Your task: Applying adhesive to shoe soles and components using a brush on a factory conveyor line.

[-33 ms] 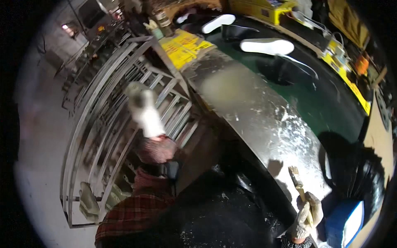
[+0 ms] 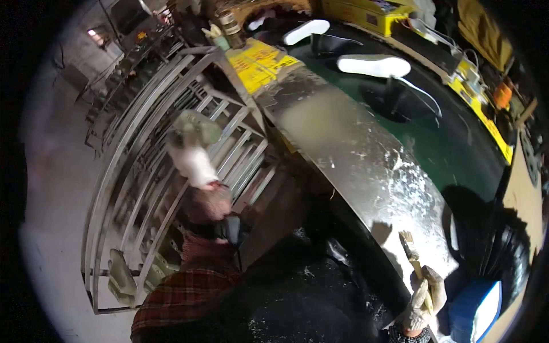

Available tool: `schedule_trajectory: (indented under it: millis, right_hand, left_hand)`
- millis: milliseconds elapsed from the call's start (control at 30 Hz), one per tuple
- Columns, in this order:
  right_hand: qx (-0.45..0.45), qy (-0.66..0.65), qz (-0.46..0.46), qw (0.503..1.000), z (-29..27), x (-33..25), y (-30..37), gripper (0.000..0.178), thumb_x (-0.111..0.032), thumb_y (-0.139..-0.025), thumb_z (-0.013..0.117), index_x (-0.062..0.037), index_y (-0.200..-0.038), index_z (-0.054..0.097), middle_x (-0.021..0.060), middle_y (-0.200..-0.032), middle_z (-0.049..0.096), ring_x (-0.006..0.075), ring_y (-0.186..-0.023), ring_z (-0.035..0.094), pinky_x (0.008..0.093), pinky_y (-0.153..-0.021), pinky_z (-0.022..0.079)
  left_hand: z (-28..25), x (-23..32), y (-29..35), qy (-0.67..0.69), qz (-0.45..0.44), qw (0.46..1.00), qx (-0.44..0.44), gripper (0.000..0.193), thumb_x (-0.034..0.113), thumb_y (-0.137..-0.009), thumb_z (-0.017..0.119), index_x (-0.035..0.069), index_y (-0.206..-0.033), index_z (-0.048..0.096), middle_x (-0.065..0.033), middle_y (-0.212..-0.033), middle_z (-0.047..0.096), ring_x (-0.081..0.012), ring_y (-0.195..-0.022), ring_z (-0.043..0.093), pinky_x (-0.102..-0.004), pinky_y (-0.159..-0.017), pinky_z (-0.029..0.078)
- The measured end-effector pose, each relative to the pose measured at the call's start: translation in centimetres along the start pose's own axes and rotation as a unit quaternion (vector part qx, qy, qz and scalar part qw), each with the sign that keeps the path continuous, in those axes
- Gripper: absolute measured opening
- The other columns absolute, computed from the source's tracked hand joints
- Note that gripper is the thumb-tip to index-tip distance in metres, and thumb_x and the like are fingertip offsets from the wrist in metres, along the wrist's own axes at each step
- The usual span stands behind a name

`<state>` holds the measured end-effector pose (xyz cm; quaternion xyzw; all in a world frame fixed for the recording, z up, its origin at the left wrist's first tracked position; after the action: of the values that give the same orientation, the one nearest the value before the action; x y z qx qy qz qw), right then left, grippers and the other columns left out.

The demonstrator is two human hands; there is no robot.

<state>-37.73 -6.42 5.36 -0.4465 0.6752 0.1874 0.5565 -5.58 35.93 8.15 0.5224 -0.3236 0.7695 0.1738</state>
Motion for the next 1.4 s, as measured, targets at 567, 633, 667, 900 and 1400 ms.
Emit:
schedule_trajectory:
  millis: [567, 633, 667, 900, 1400]
  right_hand:
    - [-0.001, 0.156, -0.034, 0.987, 1.2, -6.9, 2.2, 0.013, -0.006, -0.088, 0.058, 0.0038, -0.095, 0.063, 0.0087, -0.078, 0.065, 0.0133, -0.068, 0.06, 0.0264, -0.063, 0.048]
    - [0.034, 0.199, -0.096, 0.975, -1.5, -7.0, 1.9, 0.013, -0.006, -0.088, 0.061, 0.0034, -0.097, 0.064, 0.0098, -0.079, 0.067, 0.0142, -0.067, 0.062, 0.0264, -0.061, 0.05]
    - [0.094, 0.171, -0.074, 0.978, -3.1, -7.4, 2.3, 0.015, -0.007, -0.087, 0.064, 0.0031, -0.099, 0.064, 0.0108, -0.083, 0.068, 0.0137, -0.07, 0.063, 0.0264, -0.063, 0.051]
    - [0.391, 0.279, -0.077, 0.874, -21.2, -5.0, 5.1, 0.027, -0.019, -0.096, 0.057, 0.0036, -0.108, 0.065, 0.0106, -0.093, 0.066, 0.0146, -0.082, 0.06, 0.0268, -0.075, 0.048]
    - [0.394, 0.164, 0.071, 0.901, -26.9, -0.6, 9.9, 0.034, -0.024, -0.097, 0.056, 0.0001, -0.121, 0.062, 0.0137, -0.12, 0.063, 0.0186, -0.106, 0.061, 0.029, -0.093, 0.048]
  left_hand:
    - [-6.9, 0.5, 4.4, 0.472, -0.358, 0.734, -0.332, 0.095, 0.043, -0.079, 0.067, -0.003, -0.147, 0.018, -0.0296, -0.139, 0.033, -0.0464, -0.123, 0.039, -0.051, -0.103, 0.042]
    - [-7.3, 1.9, 7.3, 0.458, -0.398, 0.682, -0.408, 0.096, 0.049, -0.077, 0.064, -0.004, -0.145, 0.021, -0.0296, -0.136, 0.035, -0.0419, -0.124, 0.04, -0.0515, -0.1, 0.043]
    - [-6.8, 1.0, 8.3, 0.415, -0.41, 0.704, -0.405, 0.098, 0.049, -0.076, 0.063, -0.004, -0.146, 0.019, -0.0287, -0.14, 0.032, -0.0407, -0.128, 0.037, -0.0529, -0.105, 0.037]
    - [1.2, 7.6, 19.2, 0.459, -0.468, 0.439, -0.614, 0.09, 0.035, -0.079, 0.066, -0.003, -0.147, 0.021, -0.0271, -0.136, 0.04, -0.0373, -0.122, 0.045, -0.0553, -0.104, 0.035]
    - [0.0, 0.3, 24.2, 0.178, -0.66, 0.474, -0.555, 0.06, 0.039, -0.095, 0.056, 0.003, -0.139, 0.036, -0.0161, -0.136, 0.046, -0.0315, -0.122, 0.049, -0.0538, -0.096, 0.049]
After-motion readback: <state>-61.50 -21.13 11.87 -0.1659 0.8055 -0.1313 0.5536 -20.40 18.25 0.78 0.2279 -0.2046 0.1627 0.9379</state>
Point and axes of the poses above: each hand's wrist, its own y-axis away from the middle knuckle, its own z-axis out of the palm, x = y × z, the point moved 1 cm from there along -y, towards the middle knuckle
